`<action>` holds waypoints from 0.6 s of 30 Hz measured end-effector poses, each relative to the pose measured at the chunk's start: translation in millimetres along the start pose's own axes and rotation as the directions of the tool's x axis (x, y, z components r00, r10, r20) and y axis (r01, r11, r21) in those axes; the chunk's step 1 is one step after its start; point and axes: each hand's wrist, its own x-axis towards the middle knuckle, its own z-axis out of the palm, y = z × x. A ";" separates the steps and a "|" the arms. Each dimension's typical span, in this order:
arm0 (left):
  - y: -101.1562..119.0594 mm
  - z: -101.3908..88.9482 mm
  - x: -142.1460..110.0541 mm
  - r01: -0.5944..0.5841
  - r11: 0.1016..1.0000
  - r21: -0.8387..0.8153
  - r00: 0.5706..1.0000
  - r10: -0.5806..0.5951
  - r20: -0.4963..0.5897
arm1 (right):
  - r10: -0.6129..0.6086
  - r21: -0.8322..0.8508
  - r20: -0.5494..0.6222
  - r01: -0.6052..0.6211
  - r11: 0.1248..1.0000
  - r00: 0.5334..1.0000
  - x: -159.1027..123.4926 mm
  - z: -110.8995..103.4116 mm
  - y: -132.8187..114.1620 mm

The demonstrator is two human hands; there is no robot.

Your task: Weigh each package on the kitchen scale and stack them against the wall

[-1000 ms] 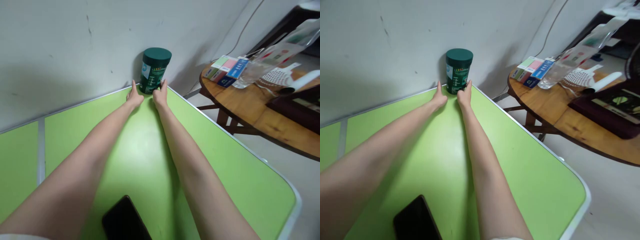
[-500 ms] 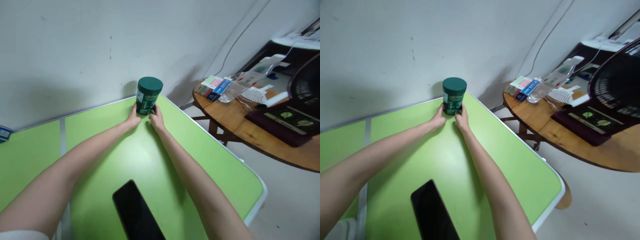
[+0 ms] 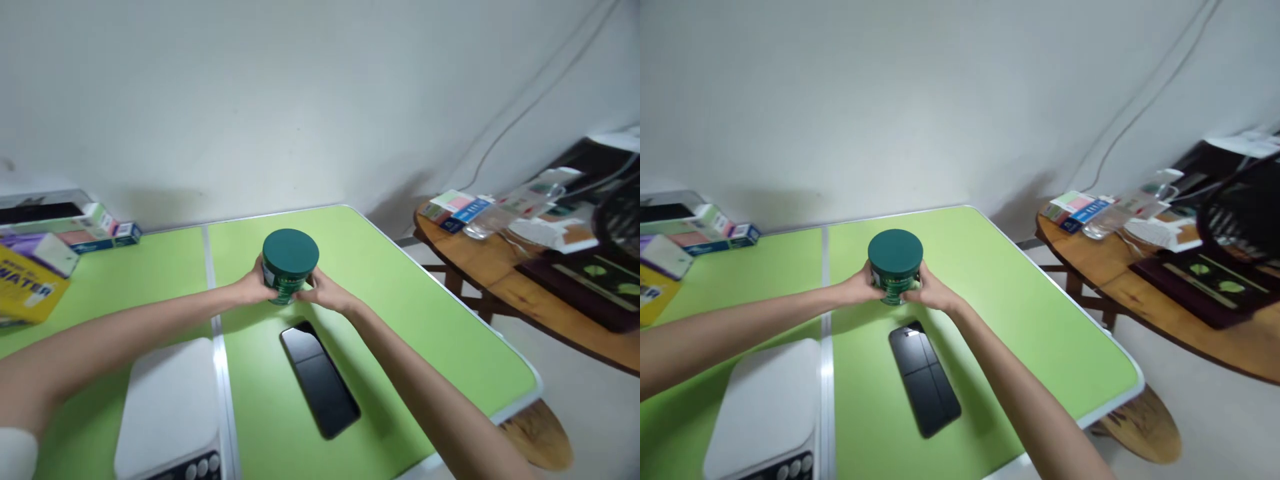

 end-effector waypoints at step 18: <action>25.5 -63.3 -246.2 0.123 0.988 -0.092 0.958 -0.143 -0.249 | -0.109 -0.178 0.284 0.164 0.970 0.953 -58.1 172.8 -122.9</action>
